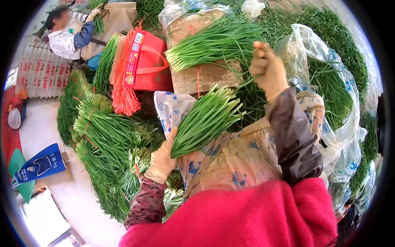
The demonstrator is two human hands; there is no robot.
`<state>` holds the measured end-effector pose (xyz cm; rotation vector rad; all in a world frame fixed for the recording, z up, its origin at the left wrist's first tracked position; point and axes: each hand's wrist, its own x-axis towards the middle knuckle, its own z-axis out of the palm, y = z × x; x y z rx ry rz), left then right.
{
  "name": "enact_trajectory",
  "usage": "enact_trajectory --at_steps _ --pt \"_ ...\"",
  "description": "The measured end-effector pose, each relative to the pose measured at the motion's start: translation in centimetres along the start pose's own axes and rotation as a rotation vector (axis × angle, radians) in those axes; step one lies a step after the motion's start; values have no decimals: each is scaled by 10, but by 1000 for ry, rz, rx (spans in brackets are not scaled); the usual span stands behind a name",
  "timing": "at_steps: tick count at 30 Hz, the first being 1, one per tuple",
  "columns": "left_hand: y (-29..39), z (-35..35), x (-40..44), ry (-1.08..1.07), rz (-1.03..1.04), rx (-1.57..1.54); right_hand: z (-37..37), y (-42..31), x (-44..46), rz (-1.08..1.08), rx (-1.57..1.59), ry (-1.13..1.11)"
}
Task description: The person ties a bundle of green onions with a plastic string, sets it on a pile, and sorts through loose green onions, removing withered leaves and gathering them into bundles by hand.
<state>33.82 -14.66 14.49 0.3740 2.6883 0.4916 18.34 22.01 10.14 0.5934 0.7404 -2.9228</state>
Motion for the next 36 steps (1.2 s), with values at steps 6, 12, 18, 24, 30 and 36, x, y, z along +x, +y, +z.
enact_trajectory --at_steps 6,12,18,24,30,36 --pt "-13 8 2 34 11 -44 -58 -65 5 -174 -421 183" --pt "-15 13 5 75 9 -75 -27 -17 -57 346 -1475 -472" --pt "-8 11 3 71 -26 -107 -24 31 -79 283 -1346 -207" --pt "-2 14 5 39 -56 -14 -67 8 -54 -367 -1784 90" --pt "-1 13 9 16 -40 21 28 48 -101 -610 -2135 -560" --pt "2 10 7 -11 -99 32 37 105 -95 -959 -1631 -1038"
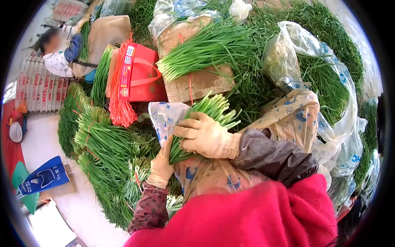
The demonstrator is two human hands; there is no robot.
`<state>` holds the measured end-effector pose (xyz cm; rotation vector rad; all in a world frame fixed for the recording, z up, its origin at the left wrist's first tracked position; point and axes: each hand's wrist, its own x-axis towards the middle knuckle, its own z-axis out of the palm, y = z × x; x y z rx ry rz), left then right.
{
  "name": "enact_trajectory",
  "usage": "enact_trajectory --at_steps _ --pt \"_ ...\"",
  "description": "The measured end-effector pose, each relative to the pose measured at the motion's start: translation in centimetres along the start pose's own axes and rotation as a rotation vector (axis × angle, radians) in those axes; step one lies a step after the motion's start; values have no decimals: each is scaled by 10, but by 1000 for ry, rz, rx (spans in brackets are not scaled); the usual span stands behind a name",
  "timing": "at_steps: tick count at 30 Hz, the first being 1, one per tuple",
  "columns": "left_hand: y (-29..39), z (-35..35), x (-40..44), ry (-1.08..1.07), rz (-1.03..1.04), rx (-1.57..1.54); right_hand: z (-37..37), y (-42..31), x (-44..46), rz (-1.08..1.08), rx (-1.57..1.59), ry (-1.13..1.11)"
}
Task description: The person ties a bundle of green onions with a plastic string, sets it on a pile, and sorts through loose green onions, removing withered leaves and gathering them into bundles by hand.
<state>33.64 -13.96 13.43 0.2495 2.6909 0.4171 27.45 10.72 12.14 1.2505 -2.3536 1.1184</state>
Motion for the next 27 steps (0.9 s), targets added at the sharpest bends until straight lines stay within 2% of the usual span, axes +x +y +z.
enact_trajectory --at_steps 2,3,4,5,6,7,8,9,10,11,12,14,16,18,22,24,26,27 --pt "-11 6 -4 41 27 4 -3 5 -3 256 402 -78" --pt "-14 7 -5 59 54 11 -18 1 -6 477 757 146" --pt "-17 9 -6 77 83 16 -28 4 -4 648 1041 241" --pt "-21 13 -7 123 114 28 -42 15 -9 746 1169 398" --pt "-23 15 -7 124 111 19 -69 25 -8 964 1215 482" --pt "-25 16 -7 145 136 18 -74 42 -12 1024 1089 718" --pt "-26 16 -6 166 162 20 -82 69 -26 896 1416 985" --pt "-26 16 -6 170 161 -1 -100 87 -37 893 1498 1124" --pt "-26 16 -5 171 162 -1 -111 110 -56 813 1458 1163" --pt "-26 15 -4 185 193 -20 -116 144 -89 670 1518 998" --pt "-25 15 -1 200 228 -38 -117 139 -83 668 1513 1004" --pt "-24 13 1 189 233 -24 -115 118 -55 1275 721 563" --pt "-22 10 3 166 242 -3 -114 96 -34 1181 663 -35" --pt "-20 7 6 170 310 17 -83 106 -24 941 539 -323" --pt "-16 1 8 141 395 71 -53 96 23 864 383 -825" --pt "-14 0 9 150 406 80 -35 93 22 744 307 -691" --pt "-15 2 7 157 378 78 -24 93 12 806 350 -514" --pt "-16 3 7 161 371 114 -19 93 7 812 352 -516"
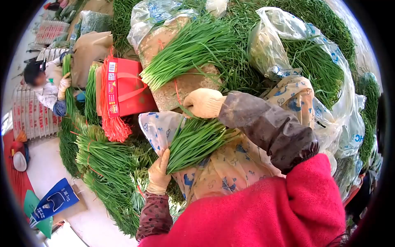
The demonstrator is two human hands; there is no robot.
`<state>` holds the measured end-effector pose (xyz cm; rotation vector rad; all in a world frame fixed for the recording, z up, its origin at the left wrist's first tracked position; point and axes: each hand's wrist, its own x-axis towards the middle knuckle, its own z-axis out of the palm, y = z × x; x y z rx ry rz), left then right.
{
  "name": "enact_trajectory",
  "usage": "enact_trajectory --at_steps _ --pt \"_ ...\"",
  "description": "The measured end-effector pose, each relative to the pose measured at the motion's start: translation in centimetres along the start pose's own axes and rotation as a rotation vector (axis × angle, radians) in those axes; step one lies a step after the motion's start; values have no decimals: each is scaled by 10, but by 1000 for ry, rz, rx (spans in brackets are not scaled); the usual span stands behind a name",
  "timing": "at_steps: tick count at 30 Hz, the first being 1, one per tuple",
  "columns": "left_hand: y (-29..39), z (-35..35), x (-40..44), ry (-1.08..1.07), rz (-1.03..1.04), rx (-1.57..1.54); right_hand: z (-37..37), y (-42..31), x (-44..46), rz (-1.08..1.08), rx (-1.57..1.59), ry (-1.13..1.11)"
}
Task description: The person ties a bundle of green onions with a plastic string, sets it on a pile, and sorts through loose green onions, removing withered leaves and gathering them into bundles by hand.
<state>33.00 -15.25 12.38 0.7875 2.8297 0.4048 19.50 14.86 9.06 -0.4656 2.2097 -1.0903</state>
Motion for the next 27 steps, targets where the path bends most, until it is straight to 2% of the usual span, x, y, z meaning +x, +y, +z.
enact_trajectory --at_steps 2,5,8,9,10,12,13,14,15,17,18,19,21,22,23,25,26,27 --pt "-2 1 -1 -10 8 2 8 13 -7 37 4 284" --pt "-2 -1 2 -23 25 0 3 34 -26 97 45 402" --pt "-5 -3 5 -29 19 -57 -7 71 -35 350 -209 277" --pt "-6 -4 3 -60 -53 -95 -12 86 -38 442 -291 218" --pt "-8 -4 1 -92 -122 -132 -18 102 -43 446 -288 223" --pt "-13 -1 2 -46 -112 -234 -31 121 -55 662 -569 -105" --pt "-14 0 4 -1 -113 -339 -35 124 -59 595 -489 -128" --pt "-14 -2 5 -26 -158 -478 -34 123 -63 354 -385 5" --pt "-16 -1 6 -29 -149 -474 -33 114 -63 111 -282 139" --pt "-27 0 4 -117 -275 -640 -35 79 -51 -7 83 49" --pt "-28 1 5 -114 -322 -762 -33 61 -46 -27 176 22" --pt "-29 -4 5 -121 -311 -751 -32 47 -38 -47 269 -4" --pt "-29 -18 9 -314 -624 -1047 -18 45 -3 -183 347 -191" --pt "-26 -26 15 -353 -643 -1047 -14 41 1 -31 231 -146" --pt "-27 -27 16 -358 -644 -1034 -12 43 -2 -36 241 -139" --pt "-31 -28 17 -421 -668 -1184 -20 35 -19 119 332 -32" --pt "-31 -27 19 -434 -696 -1226 -18 40 -23 108 336 126" --pt "-32 -27 22 -426 -701 -1229 -22 42 -26 148 426 163"
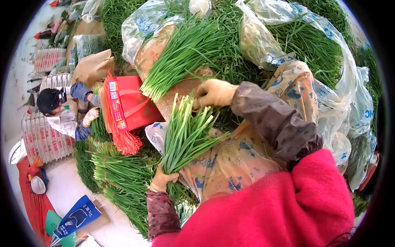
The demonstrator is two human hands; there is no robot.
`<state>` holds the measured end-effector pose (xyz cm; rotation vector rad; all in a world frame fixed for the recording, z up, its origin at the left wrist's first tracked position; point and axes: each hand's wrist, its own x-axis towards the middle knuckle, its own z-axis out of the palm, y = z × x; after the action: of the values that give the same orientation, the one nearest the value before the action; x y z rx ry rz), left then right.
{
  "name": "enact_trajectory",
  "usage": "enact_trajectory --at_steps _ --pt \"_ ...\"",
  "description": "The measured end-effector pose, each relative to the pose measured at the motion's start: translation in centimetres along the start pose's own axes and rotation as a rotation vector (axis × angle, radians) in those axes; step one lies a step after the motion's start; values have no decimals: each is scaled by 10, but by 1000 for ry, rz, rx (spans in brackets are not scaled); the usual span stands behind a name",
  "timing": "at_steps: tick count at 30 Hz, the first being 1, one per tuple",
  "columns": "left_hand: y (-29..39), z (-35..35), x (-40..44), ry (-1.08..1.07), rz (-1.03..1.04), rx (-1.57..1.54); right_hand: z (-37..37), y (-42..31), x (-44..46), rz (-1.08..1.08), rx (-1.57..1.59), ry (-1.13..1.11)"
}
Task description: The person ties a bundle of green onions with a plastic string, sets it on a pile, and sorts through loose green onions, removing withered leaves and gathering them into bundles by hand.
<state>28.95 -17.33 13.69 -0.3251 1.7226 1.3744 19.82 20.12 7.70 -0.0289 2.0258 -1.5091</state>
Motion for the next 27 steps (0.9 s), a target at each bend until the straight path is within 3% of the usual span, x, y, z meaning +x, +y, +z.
enact_trajectory --at_steps 2,7,8,10,13,14,16,20,22,24,26,27 --pt "1 -4 5 -124 -55 -153 -12 8 -2 33 103 143" --pt "3 -14 13 -123 -173 -216 -60 17 -7 87 260 572" --pt "3 -16 14 -117 -169 -217 -69 14 -12 224 68 608" --pt "2 -20 18 -175 -191 -246 -74 13 -11 91 -173 401" --pt "6 -22 19 -196 -208 -234 -57 -6 -16 -73 -148 83" --pt "8 -21 19 -192 -213 -230 -51 -9 -11 -221 -159 -62" --pt "10 -19 19 -192 -229 -253 -29 -32 -13 -93 -219 -60" --pt "-4 -29 20 -256 -241 -375 -10 -22 2 -114 -119 79" --pt "-7 -29 22 -293 -218 -351 -6 -20 6 -201 422 222" --pt "-7 -26 22 -302 -183 -345 -6 -23 -4 -218 362 285" --pt "-12 -33 26 -394 -189 -384 -1 -31 -13 -533 19 429" --pt "-12 -34 27 -394 -189 -391 5 -37 -16 -557 -87 433"
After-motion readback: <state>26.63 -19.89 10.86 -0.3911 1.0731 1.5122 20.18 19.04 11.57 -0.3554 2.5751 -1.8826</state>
